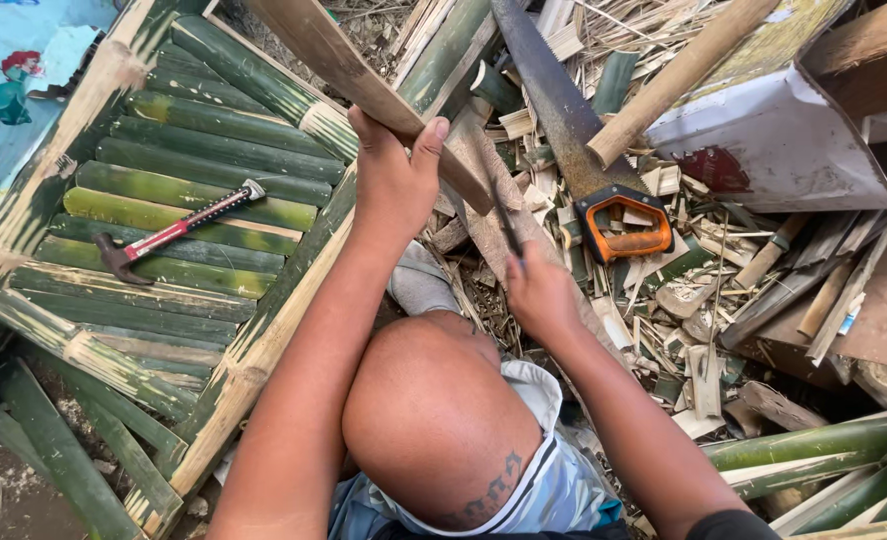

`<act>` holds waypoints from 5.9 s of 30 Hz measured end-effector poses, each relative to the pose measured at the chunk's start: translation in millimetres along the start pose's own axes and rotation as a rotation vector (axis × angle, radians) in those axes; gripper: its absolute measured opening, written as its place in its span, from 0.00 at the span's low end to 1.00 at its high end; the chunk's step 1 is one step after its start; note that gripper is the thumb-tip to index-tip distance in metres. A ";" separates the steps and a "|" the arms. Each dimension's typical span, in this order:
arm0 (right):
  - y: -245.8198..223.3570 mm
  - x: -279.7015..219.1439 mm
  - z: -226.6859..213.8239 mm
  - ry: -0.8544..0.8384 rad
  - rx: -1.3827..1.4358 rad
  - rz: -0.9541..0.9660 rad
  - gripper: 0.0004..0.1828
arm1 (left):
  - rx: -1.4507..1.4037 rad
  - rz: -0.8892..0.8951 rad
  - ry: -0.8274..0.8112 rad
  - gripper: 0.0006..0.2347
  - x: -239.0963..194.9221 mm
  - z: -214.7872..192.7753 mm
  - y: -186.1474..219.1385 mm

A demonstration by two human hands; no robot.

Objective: The person sits on the ground and uses a hand saw to cut a bamboo pole, then uses a knife to shape the end into a rounded point. They then use a hammer to drive nails into the bamboo piece, securing it to a bamboo frame.

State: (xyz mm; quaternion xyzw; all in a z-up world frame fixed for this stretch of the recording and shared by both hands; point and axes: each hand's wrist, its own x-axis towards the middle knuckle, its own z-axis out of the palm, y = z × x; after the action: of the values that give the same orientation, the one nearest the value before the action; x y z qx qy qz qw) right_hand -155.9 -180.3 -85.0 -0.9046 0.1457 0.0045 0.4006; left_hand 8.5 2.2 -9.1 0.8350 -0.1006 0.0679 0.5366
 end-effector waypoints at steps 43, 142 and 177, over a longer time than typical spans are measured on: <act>38.7 -2.6 43.4 0.059 0.144 -0.142 0.11 | 0.016 -0.213 0.209 0.39 5.1 -5.6 -38.4; 119.8 -113.8 37.7 -0.014 -0.057 -0.013 0.19 | -0.474 -0.720 0.524 0.21 -40.2 -58.3 -120.2; 68.9 -143.2 50.8 -0.039 -0.259 0.462 0.23 | -0.545 -1.141 -0.799 0.19 -146.9 -109.4 -92.9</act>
State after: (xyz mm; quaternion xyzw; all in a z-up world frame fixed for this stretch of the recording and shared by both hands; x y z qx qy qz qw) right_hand -305.9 -150.1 -151.5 -0.8909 0.3387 0.1320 0.2724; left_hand -112.3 153.3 -78.3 0.5560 0.1478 -0.5570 0.5990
